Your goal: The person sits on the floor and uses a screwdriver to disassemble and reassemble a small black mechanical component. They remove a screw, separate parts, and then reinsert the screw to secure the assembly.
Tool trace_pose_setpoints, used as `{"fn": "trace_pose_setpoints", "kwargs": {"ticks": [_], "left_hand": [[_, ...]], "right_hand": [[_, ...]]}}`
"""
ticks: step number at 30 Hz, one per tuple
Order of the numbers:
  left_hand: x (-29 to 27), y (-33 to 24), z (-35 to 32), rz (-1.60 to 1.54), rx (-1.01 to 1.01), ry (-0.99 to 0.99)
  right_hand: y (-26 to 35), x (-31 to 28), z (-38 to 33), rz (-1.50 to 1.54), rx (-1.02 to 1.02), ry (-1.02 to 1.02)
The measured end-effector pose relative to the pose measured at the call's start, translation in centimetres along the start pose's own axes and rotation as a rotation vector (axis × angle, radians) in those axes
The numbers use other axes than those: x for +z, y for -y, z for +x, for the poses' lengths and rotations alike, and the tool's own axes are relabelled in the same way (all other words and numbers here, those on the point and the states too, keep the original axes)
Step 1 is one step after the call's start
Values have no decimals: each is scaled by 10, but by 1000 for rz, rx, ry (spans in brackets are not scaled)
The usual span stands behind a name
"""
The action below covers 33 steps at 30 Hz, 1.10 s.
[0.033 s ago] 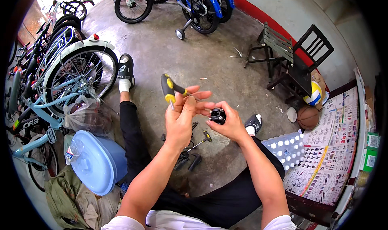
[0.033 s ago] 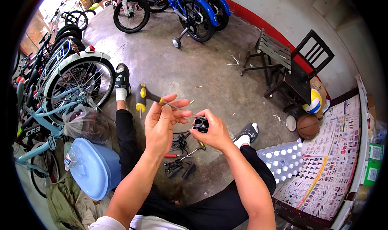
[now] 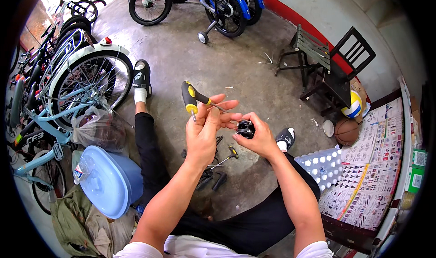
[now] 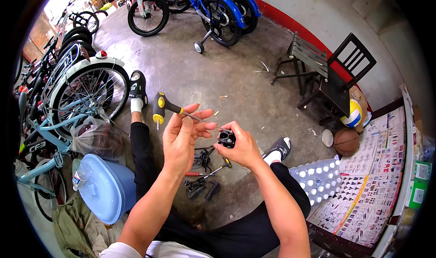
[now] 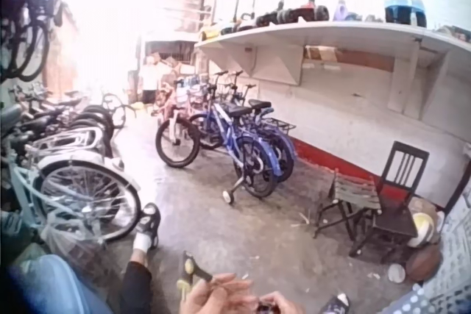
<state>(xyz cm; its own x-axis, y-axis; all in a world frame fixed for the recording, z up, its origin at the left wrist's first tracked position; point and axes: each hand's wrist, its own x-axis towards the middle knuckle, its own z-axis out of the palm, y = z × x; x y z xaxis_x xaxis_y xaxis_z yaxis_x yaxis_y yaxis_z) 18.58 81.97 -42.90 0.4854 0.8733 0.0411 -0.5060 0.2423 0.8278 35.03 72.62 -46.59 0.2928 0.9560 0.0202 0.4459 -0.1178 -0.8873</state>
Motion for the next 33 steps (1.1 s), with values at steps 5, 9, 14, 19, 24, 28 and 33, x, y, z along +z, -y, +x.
{"fn": "trace_pose_setpoints", "kwargs": {"ticks": [5,9,14,19,24,28,33], "left_hand": [[-5,-1,4,64,-14,-13],[-7,3,7,84,-18,-9],[2,-3,2,6,-31,-12],[-10,3,4,85,-22,6],[-8,6,6,104,-44,4],[-8,9,1,117,-43,30],[-8,5,-2,218,-6,-219]], "right_hand": [[-7,-1,-1,5,-3,27],[-9,3,-1,-4,-12,24],[-2,-2,-1,-29,-13,-4],[-9,1,0,22,-40,7],[-5,1,-1,-38,-44,0],[-9,0,0,-78,-49,-17],[-18,9,-6,-121,-41,21]]}}
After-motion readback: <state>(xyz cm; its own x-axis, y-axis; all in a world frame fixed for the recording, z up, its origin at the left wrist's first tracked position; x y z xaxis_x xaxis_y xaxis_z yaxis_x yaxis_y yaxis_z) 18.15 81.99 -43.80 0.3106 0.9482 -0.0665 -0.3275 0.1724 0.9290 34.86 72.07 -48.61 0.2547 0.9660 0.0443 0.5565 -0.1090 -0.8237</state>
